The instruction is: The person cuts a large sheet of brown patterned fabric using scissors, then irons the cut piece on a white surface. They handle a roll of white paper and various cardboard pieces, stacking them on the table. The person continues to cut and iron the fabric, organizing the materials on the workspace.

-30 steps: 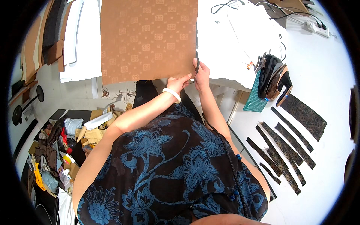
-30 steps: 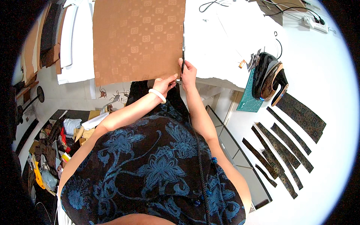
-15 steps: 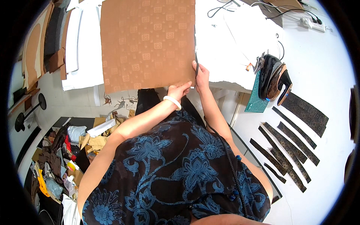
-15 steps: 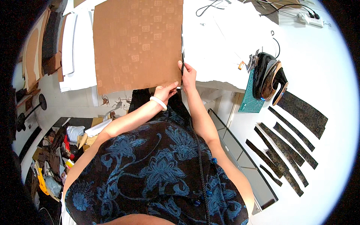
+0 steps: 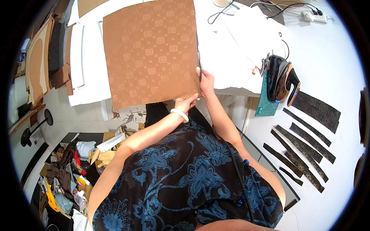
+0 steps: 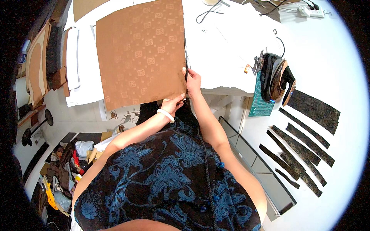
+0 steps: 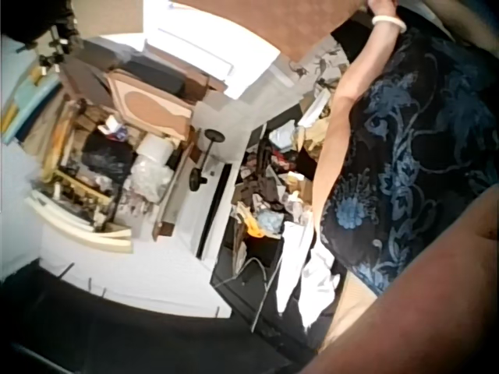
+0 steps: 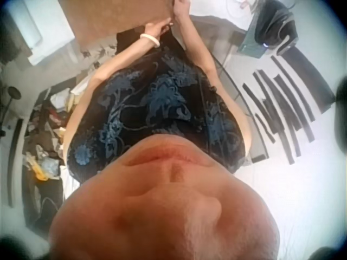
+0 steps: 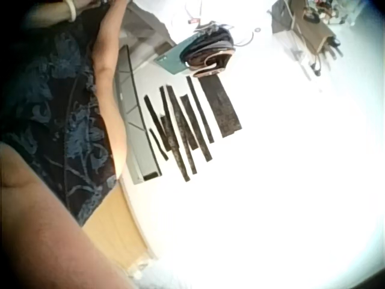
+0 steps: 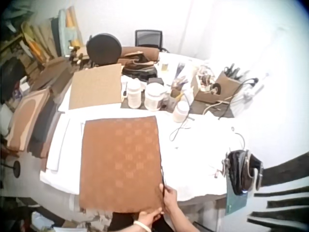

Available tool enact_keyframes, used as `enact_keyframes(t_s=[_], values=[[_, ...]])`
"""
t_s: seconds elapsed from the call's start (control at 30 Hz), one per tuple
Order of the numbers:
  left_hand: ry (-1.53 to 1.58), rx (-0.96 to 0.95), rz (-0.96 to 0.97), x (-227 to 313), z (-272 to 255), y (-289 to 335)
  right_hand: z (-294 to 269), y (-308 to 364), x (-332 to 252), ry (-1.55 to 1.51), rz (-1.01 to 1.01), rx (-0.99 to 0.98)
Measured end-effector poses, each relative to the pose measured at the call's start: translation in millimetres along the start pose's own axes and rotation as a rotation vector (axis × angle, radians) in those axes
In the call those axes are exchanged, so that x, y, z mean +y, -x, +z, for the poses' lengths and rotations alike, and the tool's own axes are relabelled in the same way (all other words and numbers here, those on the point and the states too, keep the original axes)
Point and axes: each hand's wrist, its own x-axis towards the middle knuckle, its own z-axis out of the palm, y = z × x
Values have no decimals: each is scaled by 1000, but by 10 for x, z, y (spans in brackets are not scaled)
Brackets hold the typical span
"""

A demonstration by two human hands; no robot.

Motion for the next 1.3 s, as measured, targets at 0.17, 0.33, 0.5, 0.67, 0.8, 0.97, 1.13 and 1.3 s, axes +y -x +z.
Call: enact_keyframes(t_s=[0.17, 0.33, 0.5, 0.67, 0.8, 0.97, 1.13, 1.3], values=[[-17, 18, -12, 23, 9, 44, -16, -49, -9, 7, 0, -16], [-47, -38, -20, -4, -22, 90, 104, -168, -185, -14, -7, -37], [-48, -57, -20, 27, -16, 115, 134, -190, -179, -16, -17, -33], [-55, -44, -22, 50, -11, 137, 111, -203, -128, -31, -19, -39], [-68, -24, -27, 49, -32, 122, 84, -238, -132, -6, -22, -38], [-92, -28, -21, 21, -36, 157, 165, -329, -327, 35, -23, -28], [-97, -44, -18, 42, -37, 161, 196, -388, -296, 14, -45, -35], [-76, -64, -9, 2, -58, 132, 164, -422, -228, -25, -38, -52]])
